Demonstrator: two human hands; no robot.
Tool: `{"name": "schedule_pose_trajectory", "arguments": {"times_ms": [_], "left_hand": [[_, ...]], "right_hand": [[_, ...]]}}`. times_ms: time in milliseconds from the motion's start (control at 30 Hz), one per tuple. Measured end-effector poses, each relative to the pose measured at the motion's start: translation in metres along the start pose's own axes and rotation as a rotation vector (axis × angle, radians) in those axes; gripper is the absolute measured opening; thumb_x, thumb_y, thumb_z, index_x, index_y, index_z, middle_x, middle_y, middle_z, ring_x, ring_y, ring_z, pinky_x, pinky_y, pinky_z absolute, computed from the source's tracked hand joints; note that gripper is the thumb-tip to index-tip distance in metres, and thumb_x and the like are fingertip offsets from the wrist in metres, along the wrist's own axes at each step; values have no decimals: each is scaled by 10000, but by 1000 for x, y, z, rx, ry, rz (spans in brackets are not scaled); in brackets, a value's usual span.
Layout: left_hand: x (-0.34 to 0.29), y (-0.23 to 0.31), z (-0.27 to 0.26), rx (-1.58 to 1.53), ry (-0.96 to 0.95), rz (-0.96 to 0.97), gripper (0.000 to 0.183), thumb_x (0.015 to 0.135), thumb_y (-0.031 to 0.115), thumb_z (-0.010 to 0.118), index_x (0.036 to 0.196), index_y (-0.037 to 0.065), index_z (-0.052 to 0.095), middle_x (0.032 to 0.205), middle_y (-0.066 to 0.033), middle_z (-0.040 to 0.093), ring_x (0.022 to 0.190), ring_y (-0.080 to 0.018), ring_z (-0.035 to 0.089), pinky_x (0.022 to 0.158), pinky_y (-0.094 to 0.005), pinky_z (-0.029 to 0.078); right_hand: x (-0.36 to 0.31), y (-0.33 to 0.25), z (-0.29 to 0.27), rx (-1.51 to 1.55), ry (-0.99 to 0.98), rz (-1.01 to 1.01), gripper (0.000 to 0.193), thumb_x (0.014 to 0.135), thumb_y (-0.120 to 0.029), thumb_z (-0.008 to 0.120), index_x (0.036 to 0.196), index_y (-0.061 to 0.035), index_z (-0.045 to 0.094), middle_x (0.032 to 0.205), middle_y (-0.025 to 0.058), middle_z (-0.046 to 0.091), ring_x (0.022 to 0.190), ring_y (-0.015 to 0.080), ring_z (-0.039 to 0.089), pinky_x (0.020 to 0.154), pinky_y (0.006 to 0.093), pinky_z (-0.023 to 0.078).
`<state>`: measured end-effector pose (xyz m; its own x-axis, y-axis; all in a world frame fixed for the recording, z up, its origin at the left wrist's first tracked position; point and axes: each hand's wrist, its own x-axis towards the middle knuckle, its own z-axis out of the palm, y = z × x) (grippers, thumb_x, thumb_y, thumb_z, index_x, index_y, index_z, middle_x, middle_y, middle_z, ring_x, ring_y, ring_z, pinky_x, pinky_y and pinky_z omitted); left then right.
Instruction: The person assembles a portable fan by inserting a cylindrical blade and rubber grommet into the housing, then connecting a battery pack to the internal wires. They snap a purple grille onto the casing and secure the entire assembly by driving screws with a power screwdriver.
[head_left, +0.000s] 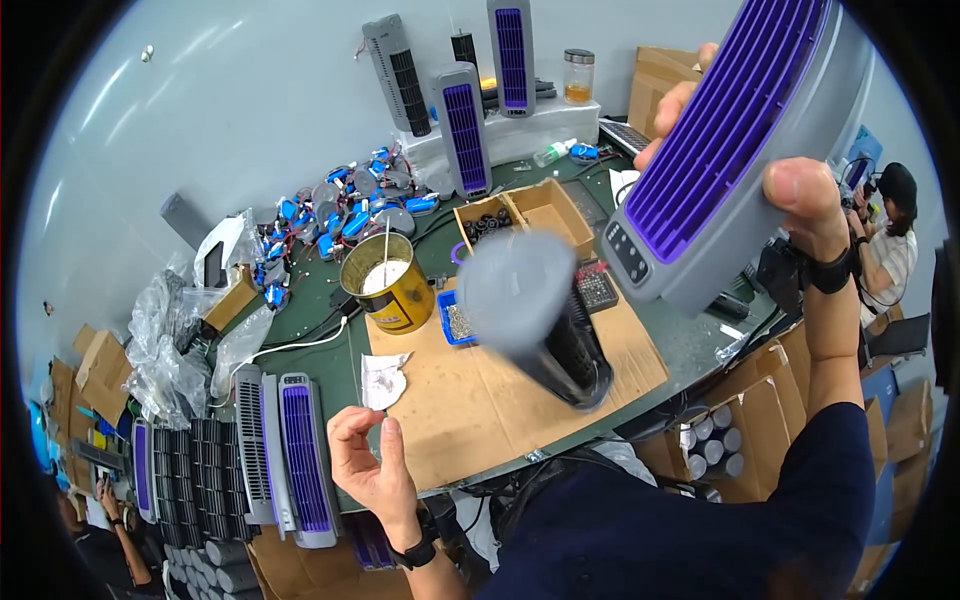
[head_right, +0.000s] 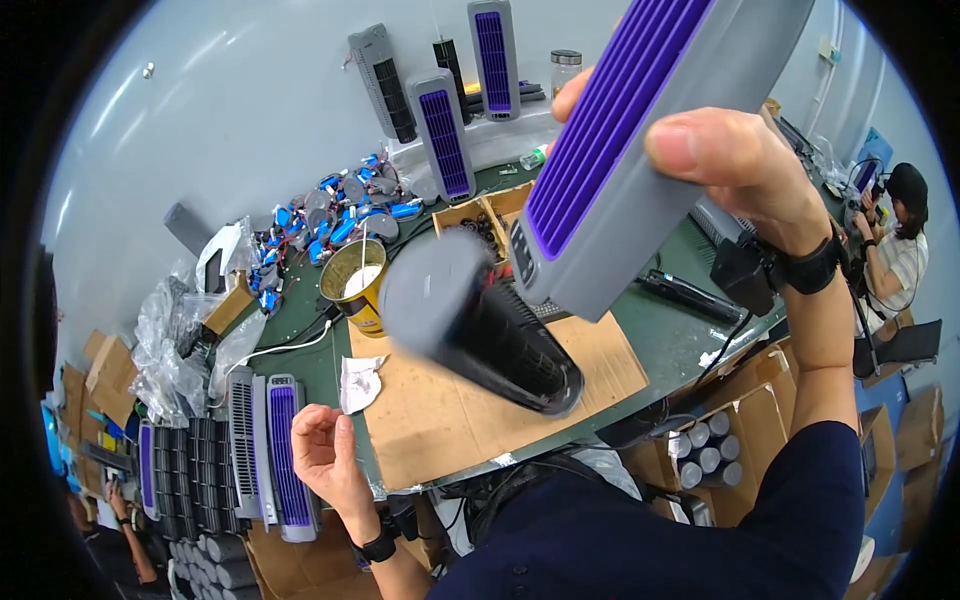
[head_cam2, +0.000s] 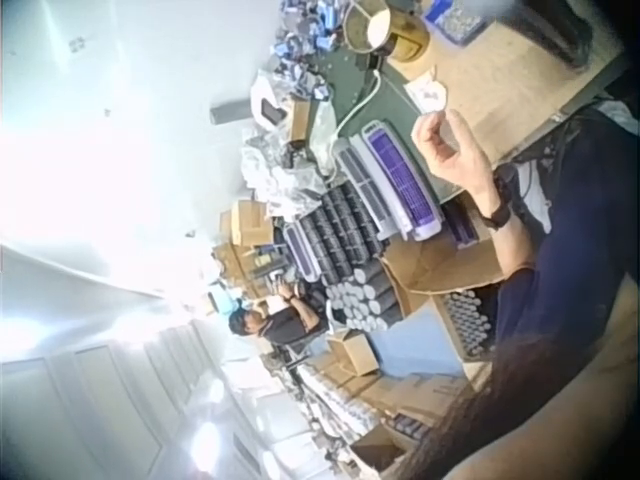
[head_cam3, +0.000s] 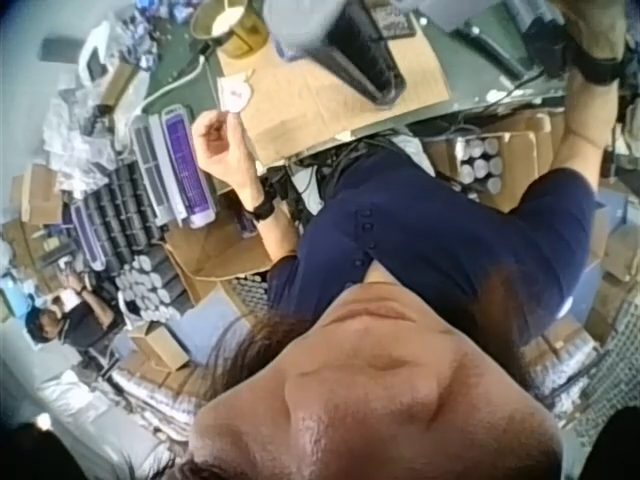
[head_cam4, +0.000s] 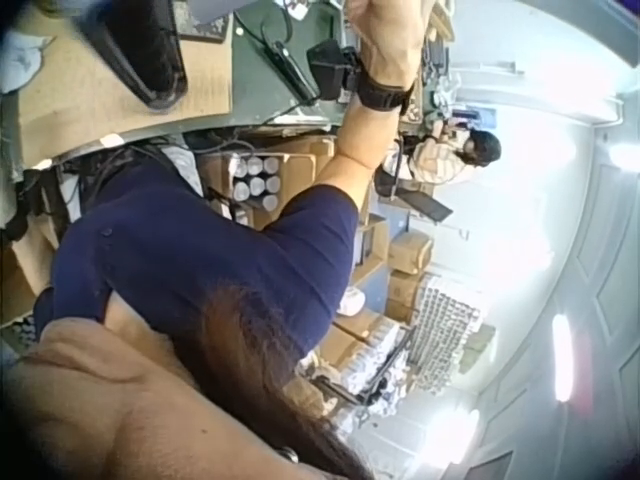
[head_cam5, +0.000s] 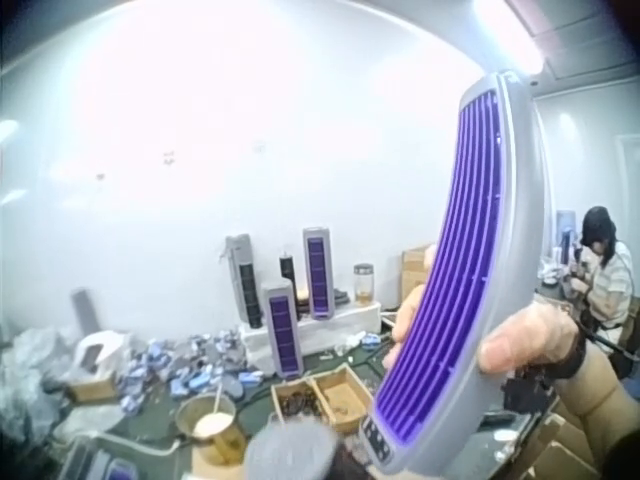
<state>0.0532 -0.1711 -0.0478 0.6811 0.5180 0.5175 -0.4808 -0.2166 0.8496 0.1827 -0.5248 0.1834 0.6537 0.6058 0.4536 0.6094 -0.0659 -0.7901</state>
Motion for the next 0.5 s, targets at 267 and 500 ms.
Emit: {"name": "schedule_pose_trajectory", "arguments": {"times_ms": [267, 500], "left_hand": [[20, 15, 19, 0, -137, 66, 273, 771, -50, 726, 1003, 8, 594, 991, -86, 560, 898, -176, 560, 844, -284, 451], [93, 89, 74, 286, -674, 589, 929, 585, 150, 868, 1403, 39, 440, 1369, -151, 540, 1348, -389, 420, 1090, -469, 341]], "right_hand": [[-7, -18, -19, -355, 145, -4, 862, 751, -445, 740, 1418, -72, 341, 1193, 191, 590, 1056, 352, 661, 863, 493, 596], [46, -19, 59, -209, -44, -191, 732, 700, -486, 808, 1162, 30, 573, 1154, 156, 626, 1005, 282, 681, 865, 409, 578]]}}
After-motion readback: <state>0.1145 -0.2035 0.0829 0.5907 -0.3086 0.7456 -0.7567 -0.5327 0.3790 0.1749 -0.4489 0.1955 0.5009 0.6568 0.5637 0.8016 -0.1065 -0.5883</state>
